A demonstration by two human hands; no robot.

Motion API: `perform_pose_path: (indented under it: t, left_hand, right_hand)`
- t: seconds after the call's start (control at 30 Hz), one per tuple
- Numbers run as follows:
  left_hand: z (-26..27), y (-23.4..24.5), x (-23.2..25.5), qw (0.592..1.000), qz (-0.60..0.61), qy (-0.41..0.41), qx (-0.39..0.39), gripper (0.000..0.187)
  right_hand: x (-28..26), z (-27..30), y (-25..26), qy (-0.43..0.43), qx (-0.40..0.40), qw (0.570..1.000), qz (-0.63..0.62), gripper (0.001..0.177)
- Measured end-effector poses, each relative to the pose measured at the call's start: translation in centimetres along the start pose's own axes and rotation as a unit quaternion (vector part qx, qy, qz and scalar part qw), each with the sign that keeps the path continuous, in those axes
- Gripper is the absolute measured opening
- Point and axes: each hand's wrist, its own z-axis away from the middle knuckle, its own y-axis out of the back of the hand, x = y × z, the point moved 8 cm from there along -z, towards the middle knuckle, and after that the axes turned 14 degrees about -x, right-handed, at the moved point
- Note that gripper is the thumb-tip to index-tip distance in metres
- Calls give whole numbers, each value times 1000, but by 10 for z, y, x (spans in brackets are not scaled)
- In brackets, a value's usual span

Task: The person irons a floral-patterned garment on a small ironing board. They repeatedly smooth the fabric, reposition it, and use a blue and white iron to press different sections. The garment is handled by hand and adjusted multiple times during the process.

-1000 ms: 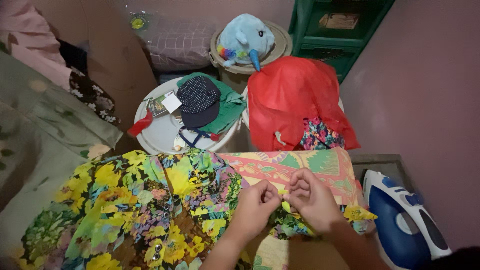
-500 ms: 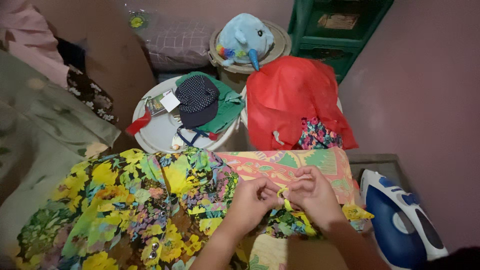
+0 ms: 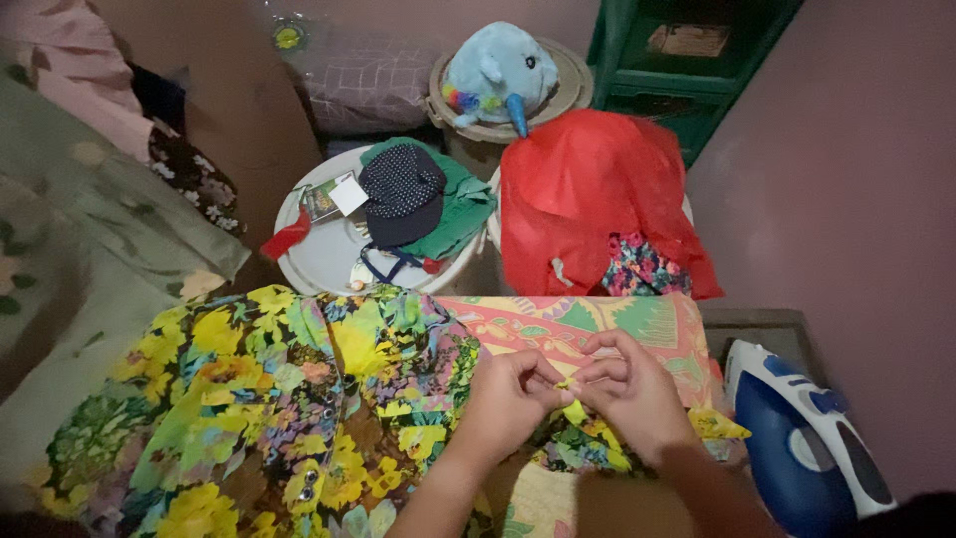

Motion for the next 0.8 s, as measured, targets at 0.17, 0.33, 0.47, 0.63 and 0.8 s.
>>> perform_pose_path:
  t: [0.17,0.33,0.47,0.63,0.8]
  left_hand:
    - [0,2,-1,999,24,-26,2,15]
    - [-2,1,-6,999,31,-22,2,13]
    - [-2,4,-8,1000,20,-10,16,15]
    - [-6,3,-9,999,-12,-2,52,14]
    - [-7,4,-9,995,-45,20,87,10]
  right_hand:
    - [18,0,6,-43,4,998,-45,52]
    - [26,-6,7,-18,1,998,-58,53]
    - [28,-10,2,1,-1,1000,-26,43]
    - [19,-9,-4,36,-11,999,21,33]
    - [20,-10,-5,4,25,997,77,28]
